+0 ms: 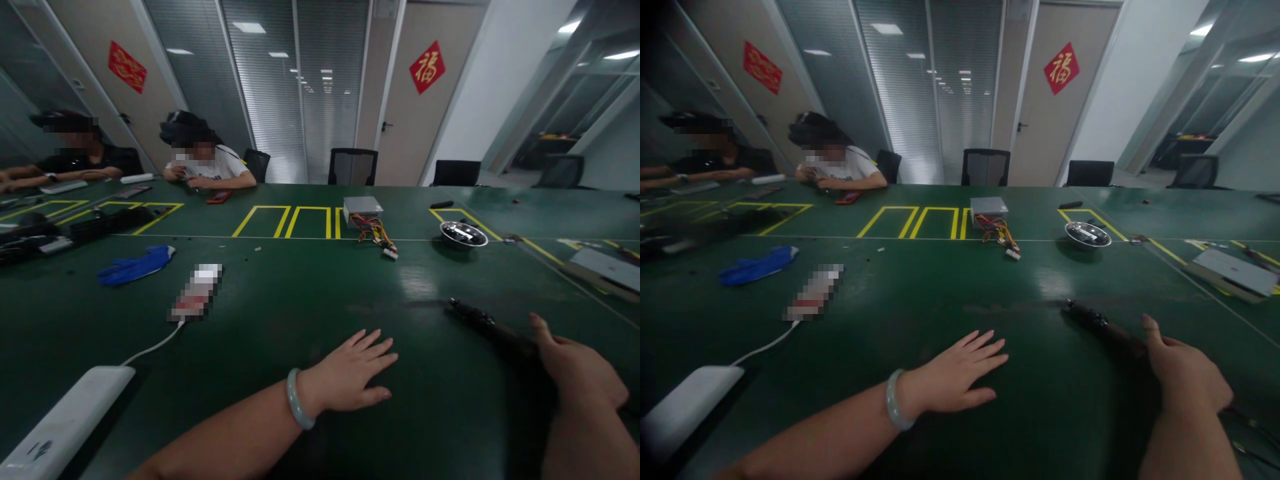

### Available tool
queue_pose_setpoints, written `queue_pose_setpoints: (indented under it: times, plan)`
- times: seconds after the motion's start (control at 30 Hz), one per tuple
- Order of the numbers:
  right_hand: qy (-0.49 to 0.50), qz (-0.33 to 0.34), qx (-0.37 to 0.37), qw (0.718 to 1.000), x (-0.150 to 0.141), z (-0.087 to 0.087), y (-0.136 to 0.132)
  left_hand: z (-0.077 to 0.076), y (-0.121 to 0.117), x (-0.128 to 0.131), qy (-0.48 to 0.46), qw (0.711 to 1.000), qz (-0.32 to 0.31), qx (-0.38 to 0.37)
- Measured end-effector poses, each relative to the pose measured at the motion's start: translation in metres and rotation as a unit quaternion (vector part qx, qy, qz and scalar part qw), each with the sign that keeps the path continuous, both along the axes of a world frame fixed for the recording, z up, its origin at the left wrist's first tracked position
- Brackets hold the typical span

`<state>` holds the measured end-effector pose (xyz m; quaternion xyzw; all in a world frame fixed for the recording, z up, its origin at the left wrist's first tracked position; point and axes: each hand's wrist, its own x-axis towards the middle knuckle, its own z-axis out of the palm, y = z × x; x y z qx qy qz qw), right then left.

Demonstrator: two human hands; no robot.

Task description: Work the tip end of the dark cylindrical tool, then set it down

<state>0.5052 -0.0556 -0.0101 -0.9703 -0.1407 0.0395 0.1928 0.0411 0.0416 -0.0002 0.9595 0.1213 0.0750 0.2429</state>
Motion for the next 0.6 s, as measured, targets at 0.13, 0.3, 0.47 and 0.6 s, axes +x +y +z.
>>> queue_pose_setpoints:
  times: [0.13, 0.3, 0.47, 0.6]
  plan:
    - [-0.001, 0.087, -0.038, 0.995, -0.052, 0.018, 0.023, 0.009, -0.003, 0.002, -0.001, 1.000, -0.012, -0.007]
    - [0.009, 0.372, 0.012, 0.928, -0.193, 0.026, 0.069, 0.024, -0.014, 0.006, -0.073, 0.997, -0.025, 0.029]
    - [0.150, 0.620, 0.265, 0.723, -0.303, 0.013, 0.076, 0.015, -0.018, 0.006, -0.148, 0.982, 0.099, 0.063]
    - [0.163, 0.618, 0.295, 0.710, -0.304, 0.030, 0.064, 0.002, -0.016, 0.004, -0.217, 0.966, 0.103, 0.094]
